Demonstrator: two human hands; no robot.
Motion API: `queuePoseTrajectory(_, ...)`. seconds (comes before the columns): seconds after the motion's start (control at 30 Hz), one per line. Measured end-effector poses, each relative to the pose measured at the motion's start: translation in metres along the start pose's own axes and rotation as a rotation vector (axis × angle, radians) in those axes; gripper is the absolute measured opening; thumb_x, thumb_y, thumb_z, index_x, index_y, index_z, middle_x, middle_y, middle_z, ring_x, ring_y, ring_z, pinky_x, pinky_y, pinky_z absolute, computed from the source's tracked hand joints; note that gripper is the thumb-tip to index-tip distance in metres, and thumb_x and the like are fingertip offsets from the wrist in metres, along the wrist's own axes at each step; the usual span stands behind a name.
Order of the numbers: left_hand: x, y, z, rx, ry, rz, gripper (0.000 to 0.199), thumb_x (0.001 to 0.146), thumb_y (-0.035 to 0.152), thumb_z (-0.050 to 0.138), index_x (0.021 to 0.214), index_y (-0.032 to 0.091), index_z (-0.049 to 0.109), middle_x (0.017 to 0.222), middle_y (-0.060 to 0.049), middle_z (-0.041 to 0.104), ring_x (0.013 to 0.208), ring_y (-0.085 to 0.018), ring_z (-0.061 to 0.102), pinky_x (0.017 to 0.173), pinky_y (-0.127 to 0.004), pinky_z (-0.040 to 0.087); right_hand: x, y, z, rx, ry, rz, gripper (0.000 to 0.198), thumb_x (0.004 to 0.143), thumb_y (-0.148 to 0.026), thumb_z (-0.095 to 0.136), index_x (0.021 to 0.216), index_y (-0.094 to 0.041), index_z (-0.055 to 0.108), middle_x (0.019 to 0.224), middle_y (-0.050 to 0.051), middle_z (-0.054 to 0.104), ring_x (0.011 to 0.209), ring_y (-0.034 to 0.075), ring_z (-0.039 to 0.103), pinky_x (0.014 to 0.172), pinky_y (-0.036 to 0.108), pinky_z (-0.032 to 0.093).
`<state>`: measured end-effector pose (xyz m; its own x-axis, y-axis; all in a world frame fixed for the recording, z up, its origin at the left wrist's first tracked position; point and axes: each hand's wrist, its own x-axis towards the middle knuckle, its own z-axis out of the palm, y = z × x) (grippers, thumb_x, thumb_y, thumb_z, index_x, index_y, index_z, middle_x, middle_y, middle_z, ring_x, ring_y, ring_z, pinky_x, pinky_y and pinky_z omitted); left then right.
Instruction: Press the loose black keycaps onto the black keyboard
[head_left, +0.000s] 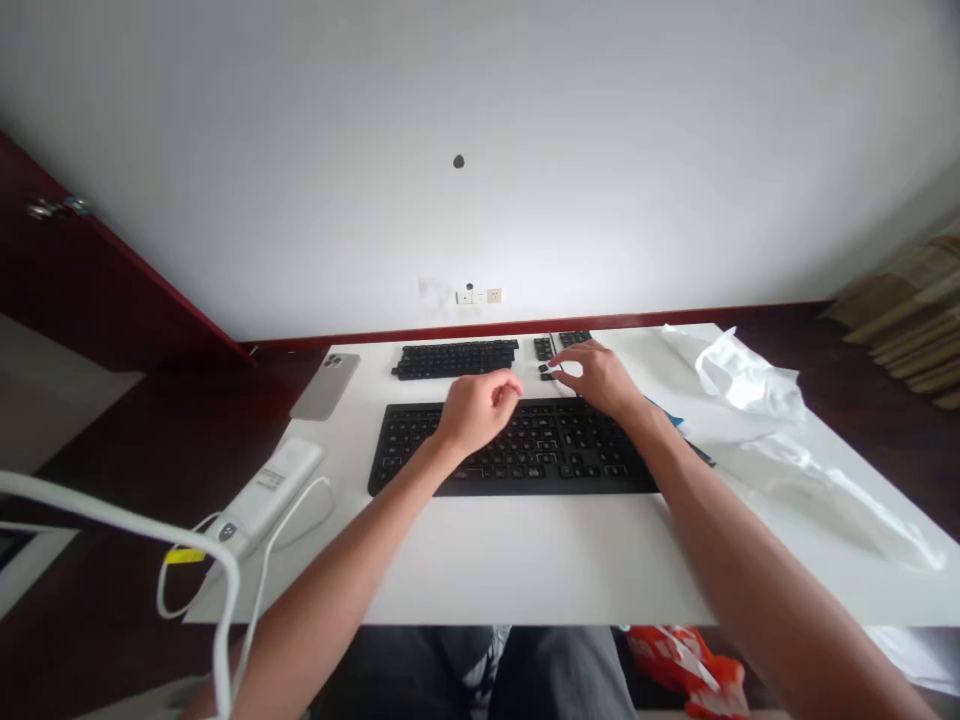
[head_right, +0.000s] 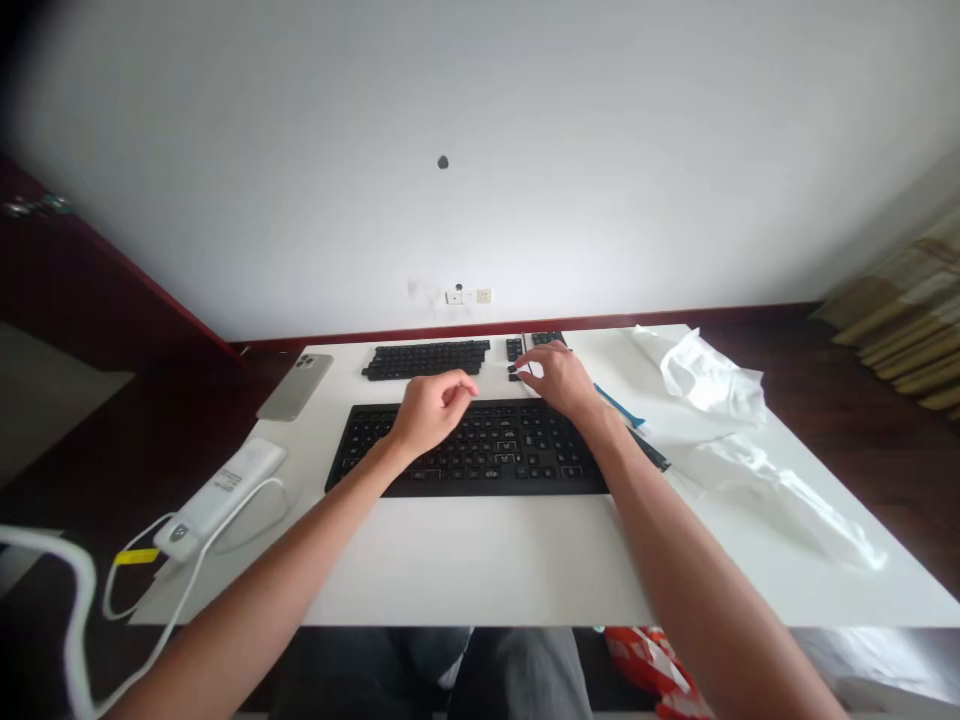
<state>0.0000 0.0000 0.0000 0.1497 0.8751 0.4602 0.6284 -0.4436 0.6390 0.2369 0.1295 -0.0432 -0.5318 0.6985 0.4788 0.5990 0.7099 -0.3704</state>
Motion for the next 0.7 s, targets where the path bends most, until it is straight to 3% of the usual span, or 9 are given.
queuePoseTrajectory(0.07, -0.006, -0.022, -0.005, 0.135, 0.102, -0.014, 0.025, 0.095, 0.016, 0.051, 0.083, 0.019, 0.072, 0.055, 0.005, 0.055, 0.049, -0.010, 0.046, 0.057, -0.025, 0.032, 0.000, 0.001, 0.004, -0.013, -0.025, -0.009, 0.014, 0.089, -0.023, 0.070, 0.098, -0.024, 0.081, 0.104, 0.006, 0.080, 0.101, 0.030, 0.066, 0.095, 0.046, 0.053)
queuePoseTrajectory(0.13, -0.013, -0.032, -0.006, 0.236, 0.096, -0.022, 0.025, 0.094, 0.017, 0.051, 0.081, 0.021, 0.073, 0.053, 0.006, 0.054, 0.048, -0.010, 0.045, 0.057, -0.025, 0.031, 0.000, 0.002, 0.007, -0.026, -0.043, -0.013, 0.013, 0.089, -0.023, 0.071, 0.096, -0.025, 0.081, 0.104, 0.005, 0.079, 0.100, 0.030, 0.065, 0.094, 0.046, 0.053)
queuePoseTrajectory(0.33, -0.021, -0.025, 0.003, 0.313, 0.048, 0.069, 0.024, 0.093, 0.019, 0.052, 0.083, 0.024, 0.073, 0.053, 0.006, 0.056, 0.045, -0.011, 0.045, 0.054, -0.026, 0.030, 0.001, 0.000, 0.010, -0.023, -0.063, -0.011, 0.013, 0.090, -0.024, 0.071, 0.096, -0.028, 0.081, 0.106, 0.002, 0.080, 0.102, 0.031, 0.063, 0.092, 0.046, 0.054)
queuePoseTrajectory(0.7, -0.025, -0.023, 0.015, 0.294, -0.031, 0.046, 0.023, 0.092, 0.019, 0.053, 0.084, 0.025, 0.074, 0.056, 0.004, 0.060, 0.045, -0.013, 0.046, 0.055, -0.027, 0.032, 0.001, 0.003, 0.017, -0.038, -0.085, 0.015, 0.015, 0.087, -0.021, 0.074, 0.096, -0.029, 0.082, 0.098, 0.002, 0.080, 0.101, 0.030, 0.064, 0.092, 0.043, 0.055)
